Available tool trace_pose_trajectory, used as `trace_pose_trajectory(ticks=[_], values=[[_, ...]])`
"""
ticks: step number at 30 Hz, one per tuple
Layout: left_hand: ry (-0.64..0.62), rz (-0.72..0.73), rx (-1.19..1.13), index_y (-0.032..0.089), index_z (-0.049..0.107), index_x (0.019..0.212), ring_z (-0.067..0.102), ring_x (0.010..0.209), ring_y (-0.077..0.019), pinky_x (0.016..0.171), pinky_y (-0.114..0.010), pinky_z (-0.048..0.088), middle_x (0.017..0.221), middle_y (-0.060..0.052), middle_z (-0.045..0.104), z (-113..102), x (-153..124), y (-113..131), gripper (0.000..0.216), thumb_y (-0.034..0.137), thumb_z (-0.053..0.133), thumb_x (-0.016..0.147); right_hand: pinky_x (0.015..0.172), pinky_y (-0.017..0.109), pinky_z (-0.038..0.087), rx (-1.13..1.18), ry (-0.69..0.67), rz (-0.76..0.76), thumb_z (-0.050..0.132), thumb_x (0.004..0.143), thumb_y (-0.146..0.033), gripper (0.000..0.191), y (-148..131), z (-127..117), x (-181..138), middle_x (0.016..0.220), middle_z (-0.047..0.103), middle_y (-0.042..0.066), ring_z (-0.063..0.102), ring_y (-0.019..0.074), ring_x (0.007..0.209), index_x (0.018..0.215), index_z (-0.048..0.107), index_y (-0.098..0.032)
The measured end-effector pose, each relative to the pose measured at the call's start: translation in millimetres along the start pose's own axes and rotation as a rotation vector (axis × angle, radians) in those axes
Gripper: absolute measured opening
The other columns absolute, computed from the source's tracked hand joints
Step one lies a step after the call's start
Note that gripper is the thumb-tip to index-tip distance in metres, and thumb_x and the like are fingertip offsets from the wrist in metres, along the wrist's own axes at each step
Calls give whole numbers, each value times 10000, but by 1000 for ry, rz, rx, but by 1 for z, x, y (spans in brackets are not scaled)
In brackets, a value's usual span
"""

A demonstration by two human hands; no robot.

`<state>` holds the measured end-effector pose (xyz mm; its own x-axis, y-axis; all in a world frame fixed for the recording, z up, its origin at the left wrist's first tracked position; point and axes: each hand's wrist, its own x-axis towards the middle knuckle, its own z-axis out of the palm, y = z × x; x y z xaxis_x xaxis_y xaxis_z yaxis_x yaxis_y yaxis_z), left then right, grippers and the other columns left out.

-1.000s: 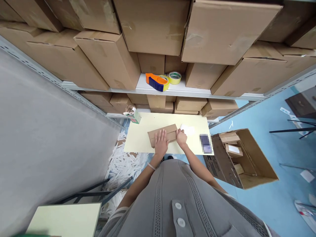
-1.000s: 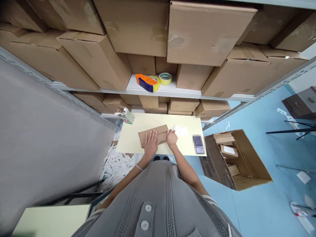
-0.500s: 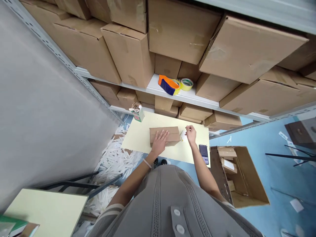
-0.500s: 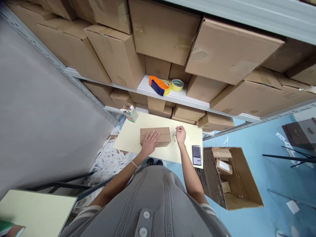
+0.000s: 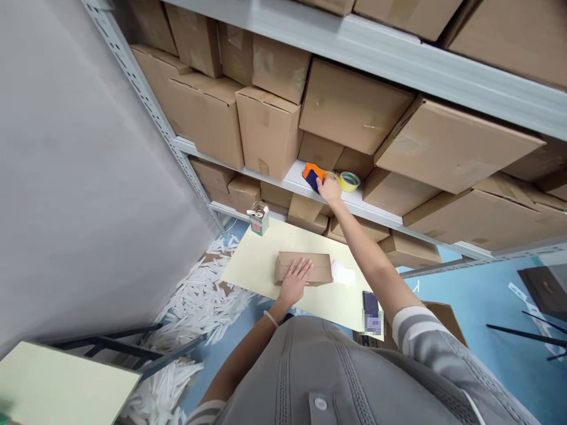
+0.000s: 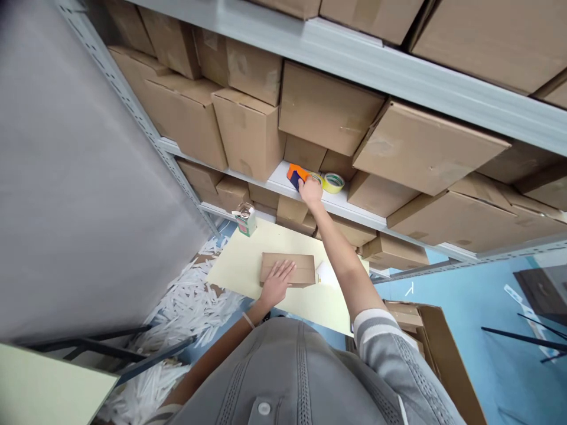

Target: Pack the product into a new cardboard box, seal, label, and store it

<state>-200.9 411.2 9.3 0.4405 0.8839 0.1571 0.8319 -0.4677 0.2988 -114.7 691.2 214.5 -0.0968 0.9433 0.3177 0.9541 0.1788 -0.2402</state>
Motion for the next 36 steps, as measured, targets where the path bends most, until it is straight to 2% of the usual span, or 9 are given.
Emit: trace_pose_trajectory(ticks=[6, 10, 14, 16, 20, 24, 28, 32, 36], values=[[0, 70, 53, 244, 229, 1529, 161, 1488, -195, 1218, -483, 108, 1582, -34, 268, -3, -1, -13, 599, 282, 399, 957, 1005, 405, 327, -46, 124, -44, 373, 970, -504, 486, 4, 29, -15, 1070, 649, 182, 539, 270, 1036, 1109, 583, -88], [4, 129, 48, 263, 265, 1514, 168, 1486, -179, 1216, -478, 90, 1572, -30, 299, -6, -1, -26, 594, 233, 431, 944, 864, 332, 394, 87, 95, -77, 395, 934, -590, 523, 18, 8, -6, 818, 660, 111, 567, 211, 808, 890, 638, -129], [10, 187, 5, 264, 286, 1504, 200, 1478, -175, 1217, -477, 75, 1560, -22, 333, -8, -3, -34, 616, 167, 455, 920, 635, 264, 382, 433, 227, 151, 321, 920, -618, 582, 34, -23, -11, 556, 496, 13, 496, 160, 605, 586, 528, -189], [12, 198, -22, 258, 287, 1504, 216, 1473, -171, 1218, -469, 76, 1552, -21, 350, -8, -5, -36, 638, 125, 456, 903, 562, 257, 361, 653, 193, 264, 397, 881, -608, 535, 44, -33, -30, 503, 427, -14, 444, 140, 539, 528, 454, -211], [26, 189, -78, 252, 315, 1493, 243, 1464, -151, 1224, -450, 86, 1539, -19, 374, -8, -9, -35, 685, 27, 424, 855, 494, 247, 340, 930, -115, 376, 596, 743, -565, 445, 64, -27, -97, 474, 432, -37, 401, 116, 487, 510, 459, -211], [21, 155, -156, 238, 367, 1470, 260, 1459, -155, 1229, -454, 86, 1530, -16, 394, -6, -10, -32, 729, -31, 421, 795, 473, 242, 308, 883, -311, 478, 607, 689, -564, 450, 77, 5, -171, 431, 392, -51, 365, 105, 460, 462, 430, -218], [7, 102, -259, 229, 408, 1452, 311, 1439, -175, 1230, -461, 94, 1506, -30, 435, -7, -9, -29, 690, -10, 441, 806, 472, 243, 253, 747, -302, 457, 534, 726, -531, 491, 84, 33, -212, 408, 238, -74, 253, 85, 453, 416, 281, -246], [25, -61, -599, 261, 563, 1329, 440, 1360, -225, 1217, -477, 157, 1396, -39, 566, -15, -3, -29, 476, 170, 540, 862, 480, 248, 230, 709, -249, 408, 468, 769, -498, 486, 88, 40, -225, 446, 174, -68, 205, 84, 479, 442, 204, -254], [195, -557, -1259, 192, 677, 1128, 589, 1195, -261, 1120, -455, 360, 1181, -104, 688, -30, 9, -32, 365, 441, 515, 915, 489, 249, 227, 659, -253, 370, 430, 801, -481, 475, 86, 37, -228, 473, 167, -55, 214, 89, 495, 463, 186, -254]])
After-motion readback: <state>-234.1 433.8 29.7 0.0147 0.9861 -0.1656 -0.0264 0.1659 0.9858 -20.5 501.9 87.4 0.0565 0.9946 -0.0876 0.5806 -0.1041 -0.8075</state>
